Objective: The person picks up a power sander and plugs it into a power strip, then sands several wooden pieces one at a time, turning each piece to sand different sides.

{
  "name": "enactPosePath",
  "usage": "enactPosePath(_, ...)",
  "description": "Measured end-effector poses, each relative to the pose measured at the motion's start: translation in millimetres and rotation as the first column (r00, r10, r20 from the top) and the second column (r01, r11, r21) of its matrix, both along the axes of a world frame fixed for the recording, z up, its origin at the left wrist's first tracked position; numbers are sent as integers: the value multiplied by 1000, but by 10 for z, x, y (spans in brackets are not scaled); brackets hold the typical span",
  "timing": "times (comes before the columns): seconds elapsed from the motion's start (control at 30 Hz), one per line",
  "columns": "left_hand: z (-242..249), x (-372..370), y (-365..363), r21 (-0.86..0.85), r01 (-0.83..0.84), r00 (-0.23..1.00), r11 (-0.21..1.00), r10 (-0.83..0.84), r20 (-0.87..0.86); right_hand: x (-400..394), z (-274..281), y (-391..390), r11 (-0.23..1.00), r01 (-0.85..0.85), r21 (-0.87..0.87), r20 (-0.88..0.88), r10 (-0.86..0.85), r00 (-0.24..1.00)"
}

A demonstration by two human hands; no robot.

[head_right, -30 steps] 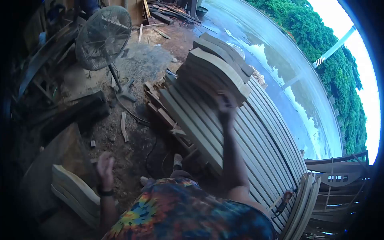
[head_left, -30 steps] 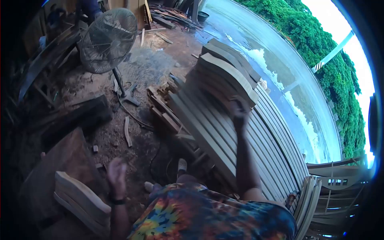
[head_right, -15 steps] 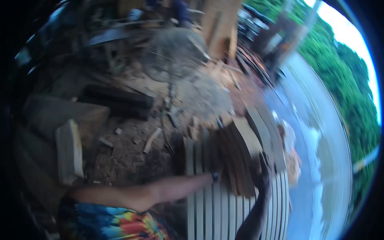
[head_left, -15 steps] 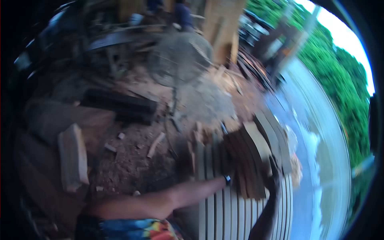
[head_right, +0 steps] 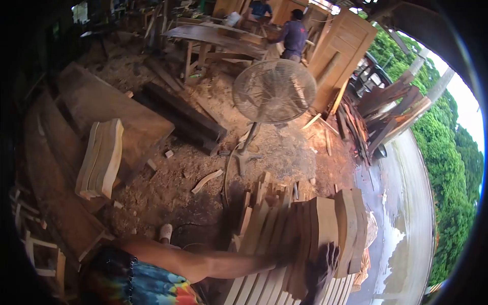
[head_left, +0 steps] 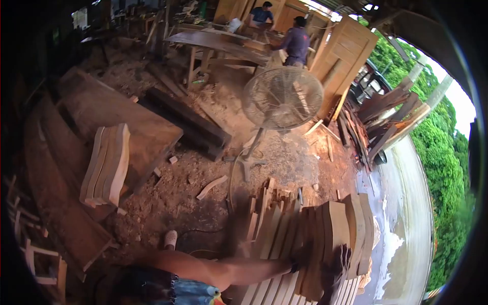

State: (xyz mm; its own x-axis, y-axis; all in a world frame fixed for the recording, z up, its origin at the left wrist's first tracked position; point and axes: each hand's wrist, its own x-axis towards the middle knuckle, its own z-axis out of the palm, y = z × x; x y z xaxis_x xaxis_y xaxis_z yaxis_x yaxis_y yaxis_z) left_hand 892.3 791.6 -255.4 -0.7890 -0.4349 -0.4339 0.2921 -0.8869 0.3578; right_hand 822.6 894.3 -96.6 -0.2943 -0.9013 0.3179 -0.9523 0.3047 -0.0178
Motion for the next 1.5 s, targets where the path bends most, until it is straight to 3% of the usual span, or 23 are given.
enactPosePath(0.07,98,166,-67,15,-5,999,1000,6,-47,630,383,-117,998,-31,61,37,29,999)
enactPosePath(0.13,306,485,-226,-266,27,1000,964,-23,18,1208,571,-311,961,259,-100,63,-254,965)
enactPosePath(0.2,606,1088,-566,-788,133,972,601,78,223,1095,340,-355,984,111,-140,46,-106,993)
enactPosePath(0.27,794,1752,-919,-911,236,906,337,262,332,1261,204,-499,989,-4,-147,15,6,1000)
enactPosePath(0.3,936,2104,-1148,-884,251,891,394,262,370,1531,212,-648,989,-44,-138,-6,44,999)
enactPosePath(0.37,1020,2639,-1545,-789,302,857,535,210,471,2150,32,-976,888,75,-453,640,266,720)
enactPosePath(0.43,827,3137,-1867,-911,184,845,369,414,339,2751,0,-1332,900,138,-415,803,290,520)
enactPosePath(0.47,911,3469,-1936,-860,205,739,467,503,449,2930,-146,-1479,915,192,-356,928,323,184)
enactPosePath(0.5,1385,4048,-2085,-689,425,625,587,360,692,3130,-277,-1651,934,208,-290,957,288,43)
enactPosePath(0.53,1199,4187,-2224,-676,410,514,613,457,726,3264,-512,-1871,912,95,-398,917,394,57)
enactPosePath(0.63,774,4911,-2508,-788,476,197,390,826,528,3837,-907,-2427,975,106,-194,936,216,-277)
enactPosePath(0.67,747,5153,-2619,-638,527,148,562,678,720,4015,-1070,-2617,969,80,-233,893,245,-378)
enactPosePath(0.73,633,5602,-2794,-612,525,140,592,649,748,4346,-1253,-2983,980,-12,-199,849,167,-501)
enactPosePath(0.83,642,6135,-2991,-551,514,104,657,590,801,4657,-1486,-3502,973,-167,-161,883,66,-465)
enactPosePath(0.93,637,6412,-3098,-623,584,135,521,694,707,4913,-1509,-3946,948,-301,-104,869,-61,-492)
enactPosePath(1.0,868,6459,-3103,-596,707,-77,380,879,470,4909,-1985,-4289,937,-350,-23,805,-190,-562)
enactPosePath(1.03,1073,6519,-3087,-601,739,-106,305,933,343,4937,-2073,-4377,921,-383,75,895,-231,-381)
enactPosePath(1.1,1335,6830,-3136,-787,616,92,2,993,75,5246,-1789,-4300,932,-361,35,976,-109,-187)
enactPosePath(1.13,1210,7043,-3185,-798,601,85,-49,996,2,5309,-1823,-4260,934,-354,41,975,-114,-189)
enactPosePath(1.3,184,8587,-2787,-691,415,-226,591,803,551,5373,-1749,-4300,939,-313,-144,981,94,-168)
enactPosePath(1.33,-509,8941,-2637,-728,229,-102,646,760,642,5327,-1800,-4308,917,-382,-112,985,53,-162)
enactPosePath(1.4,-723,8951,-2523,-708,48,57,704,706,706,5437,-1587,-4322,919,-376,-115,974,30,-223)
enactPosePath(1.5,67,8703,-2611,-649,207,59,732,653,755,5492,-1544,-4387,918,-383,-102,974,13,-227)
